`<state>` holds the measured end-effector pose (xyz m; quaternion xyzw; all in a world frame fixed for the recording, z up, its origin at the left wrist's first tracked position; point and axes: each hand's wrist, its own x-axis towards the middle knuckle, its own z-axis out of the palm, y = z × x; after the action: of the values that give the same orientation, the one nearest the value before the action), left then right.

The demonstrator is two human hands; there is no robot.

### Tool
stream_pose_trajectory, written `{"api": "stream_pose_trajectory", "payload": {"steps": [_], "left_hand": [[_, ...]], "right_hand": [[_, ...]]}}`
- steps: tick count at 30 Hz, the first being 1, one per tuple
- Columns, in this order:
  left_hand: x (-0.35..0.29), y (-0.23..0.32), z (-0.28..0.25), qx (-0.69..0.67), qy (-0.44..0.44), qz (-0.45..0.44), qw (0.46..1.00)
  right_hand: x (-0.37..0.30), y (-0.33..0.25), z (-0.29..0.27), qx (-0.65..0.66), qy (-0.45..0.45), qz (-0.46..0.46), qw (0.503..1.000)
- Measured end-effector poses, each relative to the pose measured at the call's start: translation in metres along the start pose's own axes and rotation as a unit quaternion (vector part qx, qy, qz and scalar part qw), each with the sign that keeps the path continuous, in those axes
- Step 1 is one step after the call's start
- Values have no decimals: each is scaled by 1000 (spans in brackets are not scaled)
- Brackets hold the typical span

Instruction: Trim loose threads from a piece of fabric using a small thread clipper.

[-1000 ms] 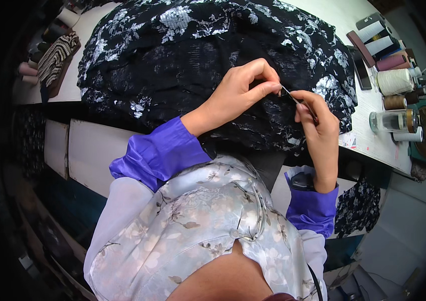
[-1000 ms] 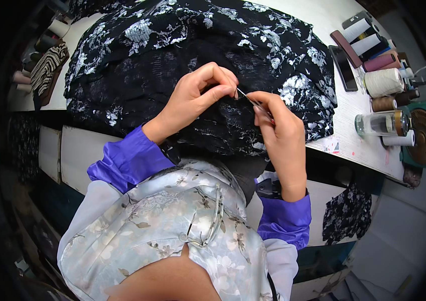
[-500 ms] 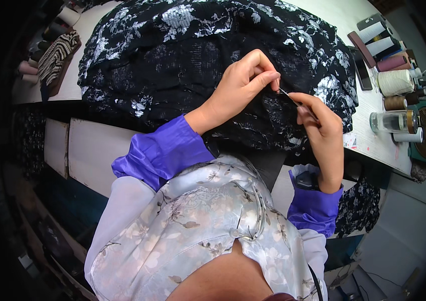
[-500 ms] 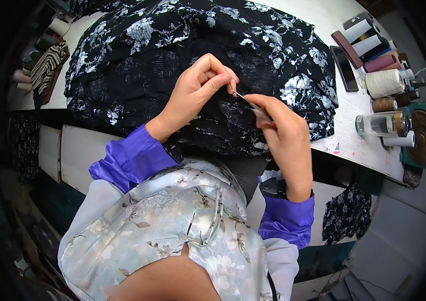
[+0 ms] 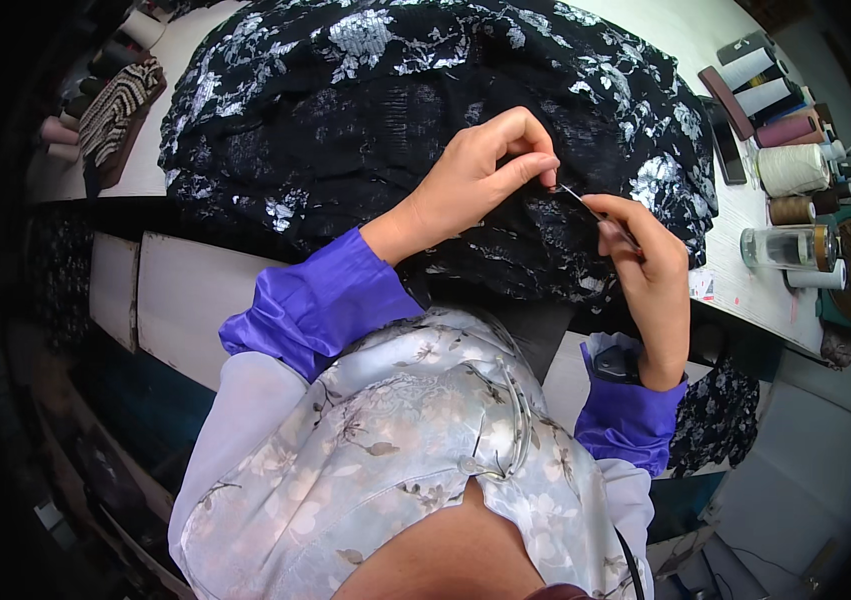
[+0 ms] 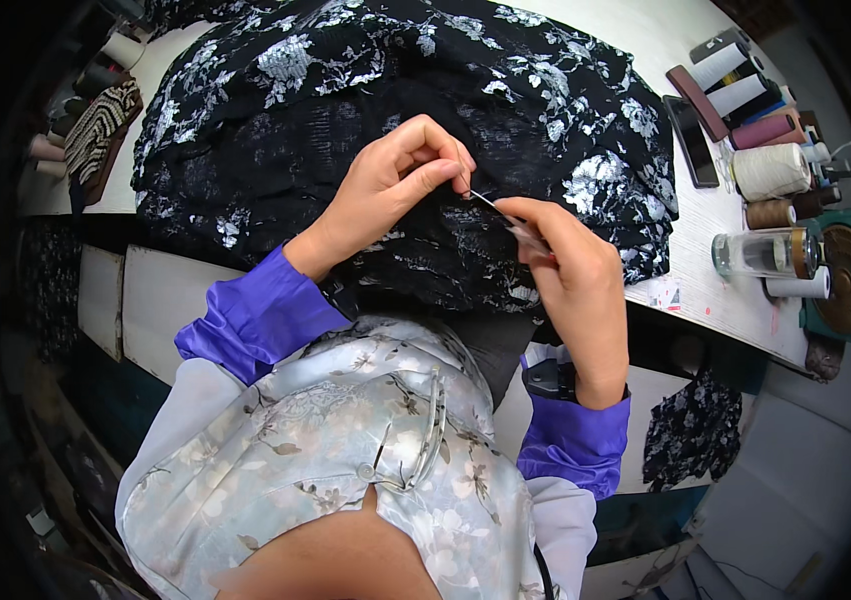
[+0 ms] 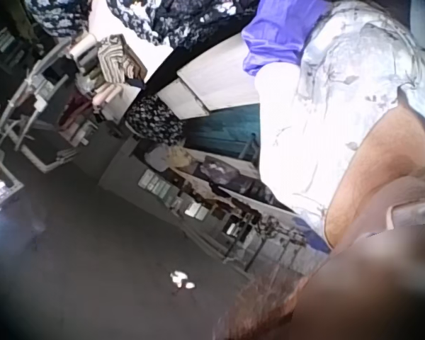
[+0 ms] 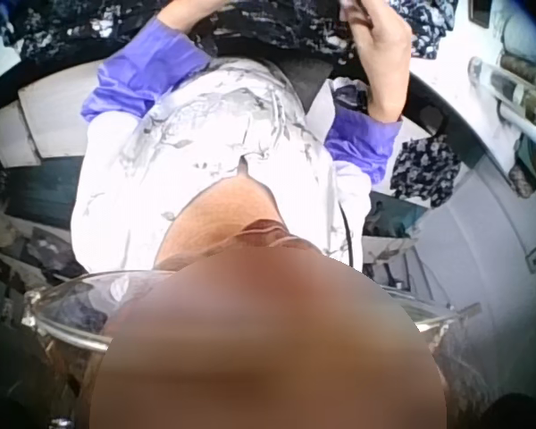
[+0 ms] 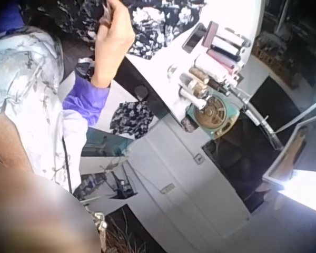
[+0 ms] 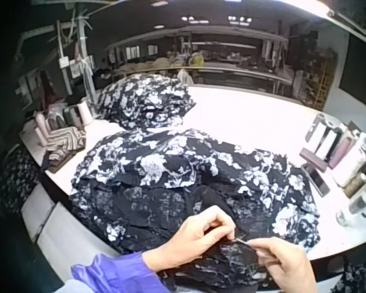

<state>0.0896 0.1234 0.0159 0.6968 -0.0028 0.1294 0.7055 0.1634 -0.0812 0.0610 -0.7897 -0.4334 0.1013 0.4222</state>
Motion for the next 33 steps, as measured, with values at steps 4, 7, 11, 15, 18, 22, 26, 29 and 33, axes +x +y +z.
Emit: {"api": "stream_pose_trajectory", "payload": {"steps": [4, 7, 11, 15, 18, 22, 26, 29, 33], "left_hand": [[-1, -4, -5, 184, -51, 109, 976], [0, -4, -4, 203, -70, 178, 960], [-3, 0, -1, 109, -40, 89, 989], [-2, 1, -4, 16, -7, 4, 1000], [-4, -5, -6, 155, -40, 74, 984], [-8, -2, -4, 200, -58, 149, 967], [-8, 7, -3, -2, -5, 7, 1000], [-9, 6, -7, 34, -12, -2, 999], [-10, 0, -6, 181, -58, 126, 974]], "right_hand": [[0, 2, 4, 31, 6, 36, 999], [4, 5, 20, -8, 31, -17, 999], [5, 1, 14, -42, 24, -52, 997], [-2, -3, -2, 20, -24, 42, 999], [0, -2, 5, 33, 4, 46, 998], [5, 2, 25, -44, 44, -52, 997], [3, -3, 16, -45, 24, -62, 997], [-2, -2, 2, 7, -20, 15, 1000], [-1, 2, 13, 20, 15, 21, 999]]}}
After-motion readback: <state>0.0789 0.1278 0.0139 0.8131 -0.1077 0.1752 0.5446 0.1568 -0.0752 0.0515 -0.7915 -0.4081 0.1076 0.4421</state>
